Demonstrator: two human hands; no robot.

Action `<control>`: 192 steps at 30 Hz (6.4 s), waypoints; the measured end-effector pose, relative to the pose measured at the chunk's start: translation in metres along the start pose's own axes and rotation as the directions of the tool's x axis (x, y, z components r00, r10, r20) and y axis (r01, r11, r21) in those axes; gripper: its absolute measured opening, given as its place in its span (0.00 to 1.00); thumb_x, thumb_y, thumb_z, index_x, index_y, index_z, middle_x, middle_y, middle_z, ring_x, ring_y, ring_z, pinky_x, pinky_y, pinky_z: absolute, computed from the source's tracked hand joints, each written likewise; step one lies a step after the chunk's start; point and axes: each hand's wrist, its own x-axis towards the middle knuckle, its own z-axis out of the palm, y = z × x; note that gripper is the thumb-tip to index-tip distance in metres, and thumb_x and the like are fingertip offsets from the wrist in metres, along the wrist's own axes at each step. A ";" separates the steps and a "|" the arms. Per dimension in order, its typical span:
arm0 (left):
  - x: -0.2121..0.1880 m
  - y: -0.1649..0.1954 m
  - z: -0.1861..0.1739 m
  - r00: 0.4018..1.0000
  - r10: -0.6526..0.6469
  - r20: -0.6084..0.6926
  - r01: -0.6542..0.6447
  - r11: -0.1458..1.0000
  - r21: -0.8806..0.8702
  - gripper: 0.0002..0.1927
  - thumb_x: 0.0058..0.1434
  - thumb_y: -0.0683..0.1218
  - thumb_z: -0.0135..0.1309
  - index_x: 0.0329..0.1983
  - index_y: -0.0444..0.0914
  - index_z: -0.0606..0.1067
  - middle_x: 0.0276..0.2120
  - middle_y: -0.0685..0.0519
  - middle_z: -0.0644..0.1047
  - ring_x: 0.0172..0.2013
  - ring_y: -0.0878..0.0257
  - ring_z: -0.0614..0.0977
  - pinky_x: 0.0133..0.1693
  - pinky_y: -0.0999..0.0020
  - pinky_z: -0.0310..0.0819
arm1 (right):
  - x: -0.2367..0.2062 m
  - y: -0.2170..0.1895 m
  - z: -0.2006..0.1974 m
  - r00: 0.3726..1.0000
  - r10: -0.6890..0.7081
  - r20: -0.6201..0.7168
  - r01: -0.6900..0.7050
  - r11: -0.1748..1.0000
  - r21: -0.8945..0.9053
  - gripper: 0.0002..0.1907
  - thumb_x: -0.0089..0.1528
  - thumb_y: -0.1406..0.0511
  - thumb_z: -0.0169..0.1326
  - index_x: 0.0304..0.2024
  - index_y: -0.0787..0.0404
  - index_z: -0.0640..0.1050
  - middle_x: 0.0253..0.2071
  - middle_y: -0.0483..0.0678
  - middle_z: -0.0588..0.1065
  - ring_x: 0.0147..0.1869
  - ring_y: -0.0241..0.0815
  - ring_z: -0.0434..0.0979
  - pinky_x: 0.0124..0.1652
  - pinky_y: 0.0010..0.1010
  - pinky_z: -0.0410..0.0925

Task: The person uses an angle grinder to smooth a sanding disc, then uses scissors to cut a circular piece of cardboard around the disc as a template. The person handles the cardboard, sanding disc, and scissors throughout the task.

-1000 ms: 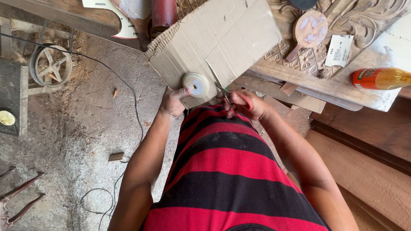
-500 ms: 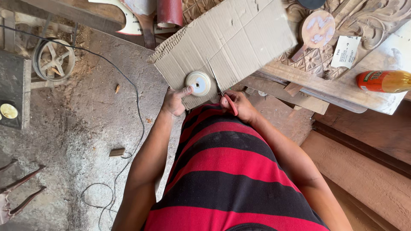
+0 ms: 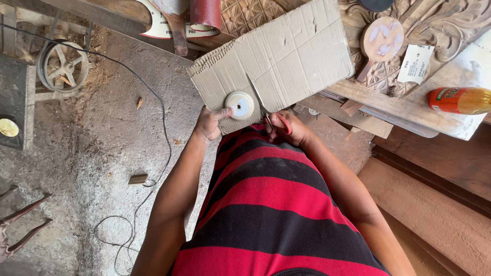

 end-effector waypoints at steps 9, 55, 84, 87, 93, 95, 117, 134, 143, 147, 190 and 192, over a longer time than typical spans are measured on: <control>0.001 -0.004 0.002 0.993 0.116 -0.006 -0.116 0.991 -0.064 0.29 0.57 0.36 0.65 0.62 0.31 0.72 0.54 0.47 0.79 0.55 0.55 0.80 0.60 0.59 0.75 | 0.009 -0.004 -0.010 0.998 -0.032 0.050 0.043 0.973 -0.226 0.33 0.59 0.42 0.61 0.42 0.65 0.77 0.30 0.46 0.73 0.30 0.38 0.73 0.32 0.32 0.70; -0.019 0.082 0.024 0.959 0.038 0.282 -0.057 0.997 0.059 0.40 0.50 0.35 0.70 0.68 0.34 0.68 0.58 0.50 0.77 0.60 0.57 0.77 0.64 0.60 0.70 | -0.030 -0.089 0.049 0.956 -0.151 0.251 0.254 0.856 -0.451 0.27 0.60 0.54 0.68 0.50 0.69 0.78 0.41 0.47 0.78 0.45 0.36 0.75 0.47 0.27 0.70; 0.019 0.195 0.133 0.791 -0.048 0.609 -0.203 0.920 0.336 0.35 0.50 0.33 0.70 0.63 0.30 0.74 0.55 0.47 0.81 0.56 0.59 0.81 0.62 0.60 0.75 | -0.111 -0.194 0.078 0.920 -0.348 0.179 0.378 0.674 -0.634 0.16 0.54 0.66 0.63 0.42 0.66 0.76 0.33 0.39 0.71 0.37 0.29 0.68 0.38 0.21 0.64; 0.021 0.200 0.139 0.770 -0.021 0.637 -0.218 0.930 0.294 0.38 0.48 0.33 0.70 0.64 0.33 0.71 0.55 0.50 0.80 0.56 0.61 0.81 0.61 0.62 0.75 | -0.117 -0.195 0.077 0.921 -0.359 0.154 0.370 0.674 -0.640 0.16 0.54 0.68 0.67 0.39 0.66 0.76 0.31 0.40 0.69 0.36 0.30 0.64 0.35 0.23 0.61; 0.022 0.209 0.155 0.736 -0.076 0.672 -0.202 0.923 0.327 0.36 0.50 0.34 0.70 0.64 0.30 0.72 0.54 0.48 0.81 0.55 0.59 0.82 0.62 0.60 0.76 | -0.131 -0.211 0.075 0.904 -0.354 0.240 0.420 0.624 -0.659 0.15 0.56 0.68 0.66 0.40 0.67 0.75 0.31 0.41 0.71 0.36 0.30 0.67 0.37 0.23 0.64; 0.024 0.212 0.160 0.703 0.005 0.711 -0.351 0.872 0.341 0.39 0.47 0.34 0.70 0.64 0.32 0.69 0.55 0.51 0.79 0.55 0.62 0.79 0.61 0.62 0.74 | -0.132 -0.216 0.076 0.906 -0.330 0.264 0.421 0.642 -0.641 0.16 0.56 0.68 0.66 0.41 0.68 0.75 0.31 0.41 0.71 0.36 0.31 0.68 0.37 0.23 0.64; 0.054 0.227 0.147 0.796 -0.199 0.572 -0.108 0.883 0.458 0.27 0.51 0.37 0.72 0.49 0.18 0.73 0.46 0.34 0.85 0.50 0.50 0.88 0.59 0.59 0.82 | -0.116 -0.235 0.086 0.957 -0.282 0.067 0.241 0.647 -0.723 0.22 0.50 0.72 0.63 0.48 0.70 0.77 0.31 0.46 0.74 0.33 0.34 0.75 0.29 0.25 0.73; 0.009 0.185 0.163 0.861 0.508 -0.018 -0.502 0.856 0.126 0.39 0.59 0.60 0.64 0.64 0.35 0.63 0.53 0.44 0.74 0.53 0.54 0.76 0.54 0.56 0.71 | -0.083 -0.211 0.124 0.900 -0.436 -0.014 0.410 0.857 -0.311 0.29 0.66 0.51 0.58 0.54 0.70 0.74 0.29 0.48 0.72 0.27 0.41 0.74 0.28 0.32 0.75; -0.017 0.189 0.191 0.639 0.719 0.272 -0.719 0.434 0.543 0.43 0.64 0.52 0.70 0.77 0.38 0.61 0.73 0.43 0.66 0.74 0.53 0.66 0.75 0.57 0.59 | -0.095 -0.161 0.136 0.834 -0.551 -0.031 0.513 0.794 -0.326 0.31 0.65 0.51 0.60 0.56 0.70 0.72 0.31 0.49 0.72 0.32 0.41 0.76 0.37 0.31 0.75; -0.020 0.186 0.196 0.747 0.609 0.268 -0.627 0.511 0.588 0.27 0.65 0.49 0.66 0.66 0.41 0.74 0.62 0.49 0.79 0.63 0.58 0.81 0.66 0.64 0.74 | -0.106 -0.153 0.132 0.828 -0.560 -0.044 0.518 0.791 -0.326 0.31 0.66 0.48 0.58 0.57 0.68 0.72 0.30 0.48 0.73 0.32 0.41 0.77 0.34 0.28 0.71; -0.020 0.152 0.186 0.919 0.292 0.266 -0.258 0.954 -0.154 0.24 0.58 0.40 0.67 0.57 0.31 0.75 0.49 0.49 0.82 0.49 0.60 0.83 0.55 0.62 0.79 | -0.111 -0.136 0.113 0.839 -0.542 -0.046 0.476 0.773 -0.418 0.32 0.63 0.49 0.62 0.55 0.68 0.73 0.32 0.46 0.74 0.34 0.38 0.77 0.38 0.27 0.71; -0.022 0.152 0.186 0.945 0.248 0.211 -0.208 0.959 -0.192 0.21 0.63 0.42 0.64 0.56 0.28 0.77 0.48 0.48 0.82 0.47 0.60 0.84 0.53 0.62 0.79 | -0.111 -0.136 0.113 0.842 -0.536 -0.058 0.464 0.777 -0.425 0.31 0.63 0.48 0.61 0.55 0.67 0.73 0.32 0.46 0.74 0.34 0.38 0.77 0.38 0.26 0.71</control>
